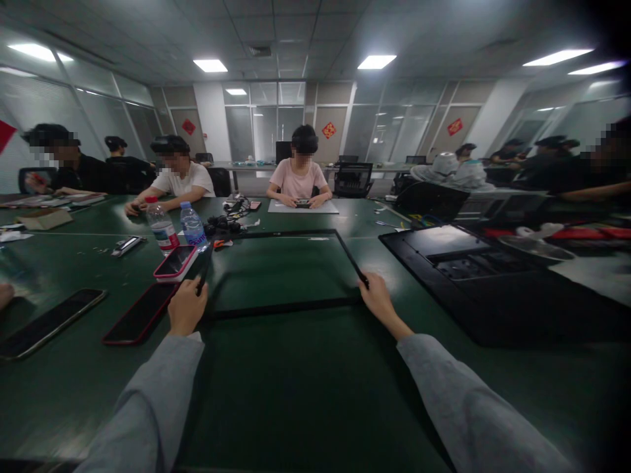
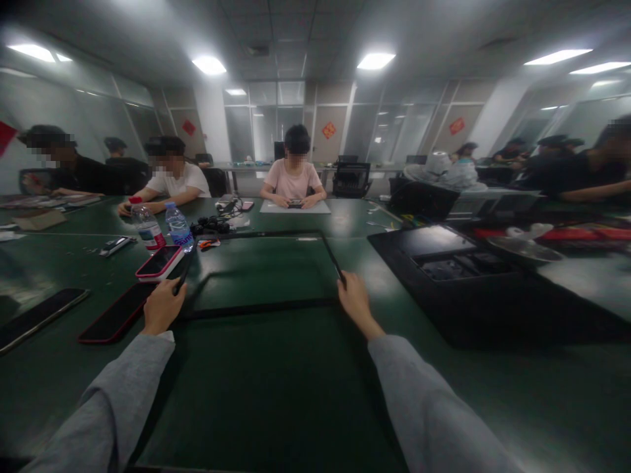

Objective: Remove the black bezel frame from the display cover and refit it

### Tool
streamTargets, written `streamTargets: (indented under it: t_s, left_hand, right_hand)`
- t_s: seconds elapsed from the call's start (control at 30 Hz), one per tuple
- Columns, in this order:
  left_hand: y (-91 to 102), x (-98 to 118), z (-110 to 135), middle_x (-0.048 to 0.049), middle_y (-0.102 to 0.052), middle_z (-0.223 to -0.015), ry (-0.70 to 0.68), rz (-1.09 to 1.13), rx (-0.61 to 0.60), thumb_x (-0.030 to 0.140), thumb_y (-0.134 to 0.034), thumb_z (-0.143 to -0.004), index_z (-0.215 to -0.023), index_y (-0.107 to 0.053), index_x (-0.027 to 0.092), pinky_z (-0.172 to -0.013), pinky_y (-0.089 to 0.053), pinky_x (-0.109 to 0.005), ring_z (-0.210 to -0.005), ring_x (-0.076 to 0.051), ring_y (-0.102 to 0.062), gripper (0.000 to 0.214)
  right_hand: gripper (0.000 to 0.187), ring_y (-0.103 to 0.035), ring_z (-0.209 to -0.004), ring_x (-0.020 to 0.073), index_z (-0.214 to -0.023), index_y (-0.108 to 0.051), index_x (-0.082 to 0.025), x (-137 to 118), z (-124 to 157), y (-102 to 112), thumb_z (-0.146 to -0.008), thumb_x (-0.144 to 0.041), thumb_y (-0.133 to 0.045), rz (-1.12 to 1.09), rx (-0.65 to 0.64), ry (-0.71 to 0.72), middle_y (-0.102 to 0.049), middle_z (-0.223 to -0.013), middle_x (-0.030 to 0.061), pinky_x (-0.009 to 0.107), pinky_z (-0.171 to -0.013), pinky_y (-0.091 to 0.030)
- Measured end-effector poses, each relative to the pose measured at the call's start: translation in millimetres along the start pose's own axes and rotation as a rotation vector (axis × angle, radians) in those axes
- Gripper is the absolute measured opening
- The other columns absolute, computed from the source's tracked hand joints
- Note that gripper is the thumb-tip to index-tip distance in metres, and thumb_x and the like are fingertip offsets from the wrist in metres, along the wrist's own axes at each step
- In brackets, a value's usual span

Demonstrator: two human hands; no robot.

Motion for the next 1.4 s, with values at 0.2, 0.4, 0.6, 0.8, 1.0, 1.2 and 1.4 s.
streamTargets:
  t_s: [0.2, 0.4, 0.6, 0.8, 1.0, 1.2, 1.4]
  left_hand:
    - [17.8, 18, 5, -0.0108, -0.072, -0.111, -0.05, 0.269, 0.274, 0.042, -0.038, -0.1, -0.145, -0.036, 0.018, -0.086, -0.05, -0.037, -0.089, -0.024, -0.071, 0.051]
    - [12.2, 20, 6, -0.0112, -0.072, -0.111, -0.132, 0.365, 0.274, 0.035, -0.037, -0.102, -0.142, -0.028, 0.016, -0.073, -0.052, -0.032, -0.08, -0.021, -0.072, 0.045]
    - [9.6, 19, 5, -0.0107, -0.071, -0.114, -0.165, 0.415, 0.312, 0.036, -0.036, -0.102, -0.137, -0.032, 0.018, -0.074, -0.054, -0.032, -0.085, -0.02, -0.073, 0.04]
    - [7.2, 16, 2, -0.0108, -0.072, -0.109, -0.11, 0.372, 0.147, 0.035, -0.036, -0.101, -0.137, -0.034, 0.016, -0.078, -0.054, -0.035, -0.087, -0.023, -0.073, 0.041]
    - [-3.1, 7, -3, -0.0116, -0.073, -0.108, -0.054, 0.371, -0.004, 0.039, -0.037, -0.1, -0.141, -0.033, 0.017, -0.08, -0.054, -0.038, -0.086, -0.025, -0.073, 0.046]
    - [-11.1, 1, -4, -0.0139, -0.072, -0.111, -0.07, 0.353, -0.082, 0.039, -0.035, -0.1, -0.146, -0.027, 0.014, -0.078, -0.053, -0.038, -0.085, -0.026, -0.073, 0.053]
    - [1.3, 9, 2, -0.0135, -0.075, -0.089, 0.04, 0.136, -0.063, 0.046, -0.026, -0.101, -0.143, -0.034, 0.008, -0.082, -0.05, -0.044, -0.089, -0.033, -0.072, 0.058]
  right_hand:
    - [0.051, -0.064, -0.085, 0.0234, -0.141, -0.037, -0.015, -26, 4, 20, -0.099, -0.044, -0.033, -0.195, 0.179, -0.041, -0.066, -0.103, 0.0109, 0.041, -0.082, -0.05]
    - [0.046, -0.065, -0.089, 0.0254, -0.126, -0.041, -0.016, -22, 4, 15, -0.097, -0.051, -0.033, -0.189, 0.187, -0.063, -0.066, -0.103, 0.0136, 0.042, -0.083, -0.05]
    - [0.044, -0.066, -0.088, 0.0255, -0.121, -0.043, -0.017, -13, 3, 8, -0.096, -0.052, -0.036, -0.25, 0.14, -0.073, -0.066, -0.1, 0.0134, 0.043, -0.083, -0.051]
    - [0.043, -0.066, -0.084, 0.0265, -0.117, -0.044, -0.018, -17, 1, 9, -0.094, -0.053, -0.035, -0.232, 0.081, -0.108, -0.068, -0.096, 0.0139, 0.042, -0.078, -0.052]
    - [0.037, -0.067, -0.082, 0.0267, -0.115, -0.045, -0.019, -9, 0, 4, -0.092, -0.047, -0.038, -0.256, 0.004, -0.117, -0.069, -0.092, 0.0131, 0.042, -0.076, -0.052]
    - [0.036, -0.067, -0.082, 0.0279, -0.115, -0.048, -0.019, 2, -2, -3, -0.088, -0.043, -0.045, -0.274, -0.013, -0.104, -0.068, -0.092, 0.0123, 0.044, -0.078, -0.052]
    - [0.051, -0.065, -0.072, 0.0248, -0.131, -0.046, -0.014, -7, 0, 3, -0.091, -0.046, -0.042, -0.25, -0.019, -0.123, -0.067, -0.084, 0.0089, 0.038, -0.069, -0.051]
Point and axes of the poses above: each hand's wrist, its own z-axis away from the middle knuckle, its own y-axis out of the back of the hand, x = y × z, the point moved 1 cm from there along -z, towards the middle knuckle
